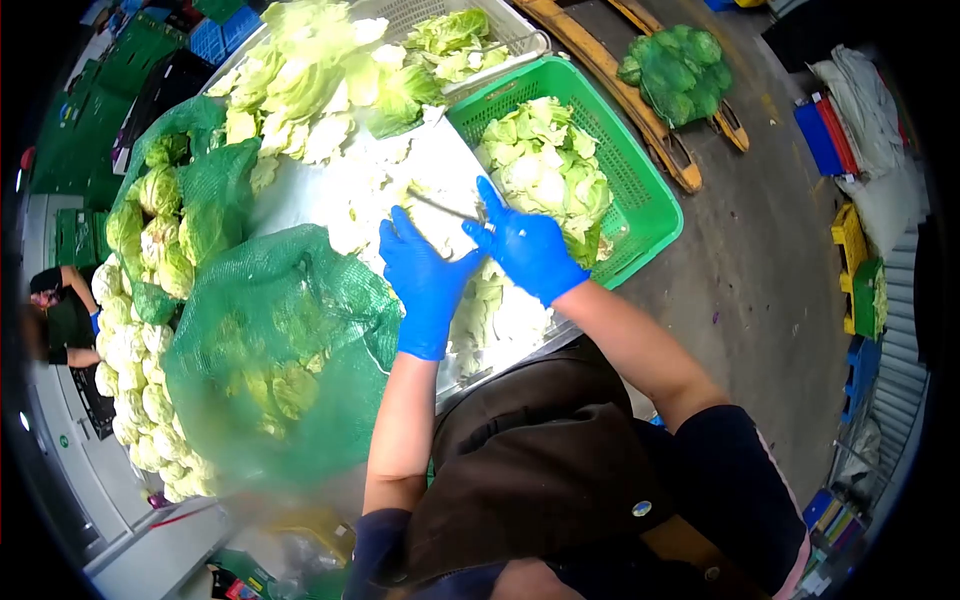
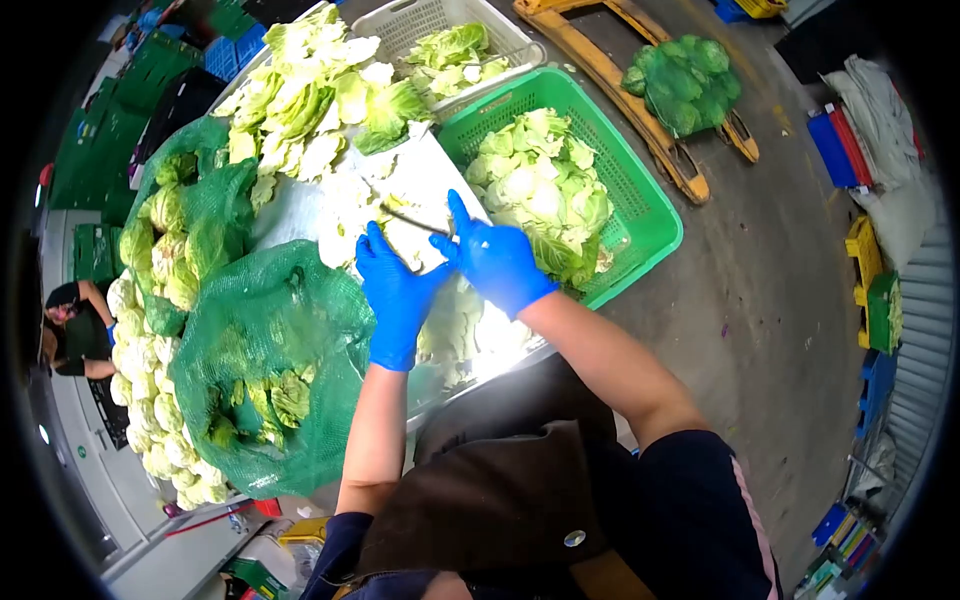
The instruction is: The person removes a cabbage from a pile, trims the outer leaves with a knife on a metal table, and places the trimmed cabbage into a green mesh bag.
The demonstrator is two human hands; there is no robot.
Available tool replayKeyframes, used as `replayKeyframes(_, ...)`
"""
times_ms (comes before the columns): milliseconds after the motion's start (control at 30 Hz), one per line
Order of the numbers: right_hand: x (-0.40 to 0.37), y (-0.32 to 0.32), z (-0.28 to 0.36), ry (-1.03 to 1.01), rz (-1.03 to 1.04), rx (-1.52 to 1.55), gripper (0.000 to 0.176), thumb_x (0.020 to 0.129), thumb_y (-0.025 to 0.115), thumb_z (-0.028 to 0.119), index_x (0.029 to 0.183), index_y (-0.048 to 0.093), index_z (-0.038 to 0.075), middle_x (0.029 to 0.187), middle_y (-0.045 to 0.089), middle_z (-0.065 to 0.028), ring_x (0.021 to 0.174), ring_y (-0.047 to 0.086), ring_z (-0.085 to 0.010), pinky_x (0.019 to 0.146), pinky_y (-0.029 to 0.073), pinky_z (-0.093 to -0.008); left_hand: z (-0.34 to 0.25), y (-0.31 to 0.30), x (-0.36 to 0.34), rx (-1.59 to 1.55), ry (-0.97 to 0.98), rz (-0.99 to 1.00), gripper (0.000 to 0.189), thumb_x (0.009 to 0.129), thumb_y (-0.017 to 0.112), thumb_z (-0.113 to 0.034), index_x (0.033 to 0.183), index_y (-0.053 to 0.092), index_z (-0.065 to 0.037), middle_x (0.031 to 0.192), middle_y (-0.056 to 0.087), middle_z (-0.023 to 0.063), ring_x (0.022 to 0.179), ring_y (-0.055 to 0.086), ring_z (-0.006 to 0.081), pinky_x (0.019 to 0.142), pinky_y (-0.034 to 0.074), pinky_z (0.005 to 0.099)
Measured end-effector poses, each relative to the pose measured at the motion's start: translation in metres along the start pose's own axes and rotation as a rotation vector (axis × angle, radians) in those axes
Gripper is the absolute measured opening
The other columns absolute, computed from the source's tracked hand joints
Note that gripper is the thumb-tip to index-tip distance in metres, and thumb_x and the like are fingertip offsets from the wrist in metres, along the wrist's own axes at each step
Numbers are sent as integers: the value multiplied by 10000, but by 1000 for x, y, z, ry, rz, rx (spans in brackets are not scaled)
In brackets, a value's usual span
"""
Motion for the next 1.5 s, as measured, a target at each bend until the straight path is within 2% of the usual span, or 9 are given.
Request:
replayKeyframes(200,-5,19,-3,-8,-32,161,641,939,540,442,1421,424,36,643,629,-136,501,607,-278,460,470,-387,-2,4,-2,41,6,-31,1165,574,864,-502,1421,289,54,1399,341,336,1242,402,469,987,393,530)
replayKeyframes(367,34,41,-16,129,307,213,593,938,438,574,888,692,41,893,686,-204,864,669,-367,768,529,-473,1,1,8,-99,-58,-3,1100,586,875,-462,1386,332,64,1367,374,335,1217,424,466,977,406,516)
replayKeyframes(567,61,67,-72,286,567,322,701,903,402,671,947,714,45,910,690,-216,878,669,-369,785,518,-475,-2,-10,-41,-157,91,-131,1104,579,900,-390,1410,309,33,1386,324,319,1290,336,466,1094,291,515)
replayKeyframes(600,58,52,-64,118,153,276,640,896,472,630,973,698,35,876,692,-202,803,675,-351,741,519,-458,4,-13,-45,-216,82,-143,1095,579,903,-372,1412,309,20,1387,314,294,1299,327,444,1098,286,505)
replayKeyframes(867,14,125,-130,790,149,1325,244,843,680,264,965,712,55,715,662,-45,531,553,-144,463,431,-300,45,-13,-76,-395,138,-203,1105,580,906,-331,1434,281,-14,1403,283,265,1349,243,425,1128,227,518)
replayKeyframes(933,6,83,-152,864,178,926,336,848,690,297,1053,688,30,839,705,-107,655,633,-200,582,506,-348,44,-13,-71,-405,154,-185,1096,556,910,-326,1426,314,-26,1409,302,264,1354,253,430,1127,236,520)
replayKeyframes(1000,25,51,-126,445,11,602,399,863,706,295,1142,629,20,872,692,-75,727,639,-169,677,523,-317,42,-13,-63,-417,190,-110,1091,529,913,-320,1419,347,-44,1417,316,263,1358,263,434,1127,246,520)
replayKeyframes(1133,29,19,7,64,429,956,751,855,720,316,1488,357,141,1413,506,-146,1237,525,-214,995,440,-345,9,-18,-25,-253,451,179,1132,490,910,-227,1464,346,-102,1501,269,234,1398,242,423,1146,250,488)
replayKeyframes(1500,17,25,-16,156,281,446,686,842,669,487,1388,495,109,989,656,-193,848,653,-323,766,518,-406,39,24,-20,-745,-166,72,1200,669,880,-289,1488,76,64,1487,228,293,1363,319,359,1121,304,402)
Point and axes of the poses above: each hand's wrist, its own x-axis towards the middle knuckle, its own y-axis out of the palm, z = x × y, the point moved 10 cm from there along x, towards the middle knuckle
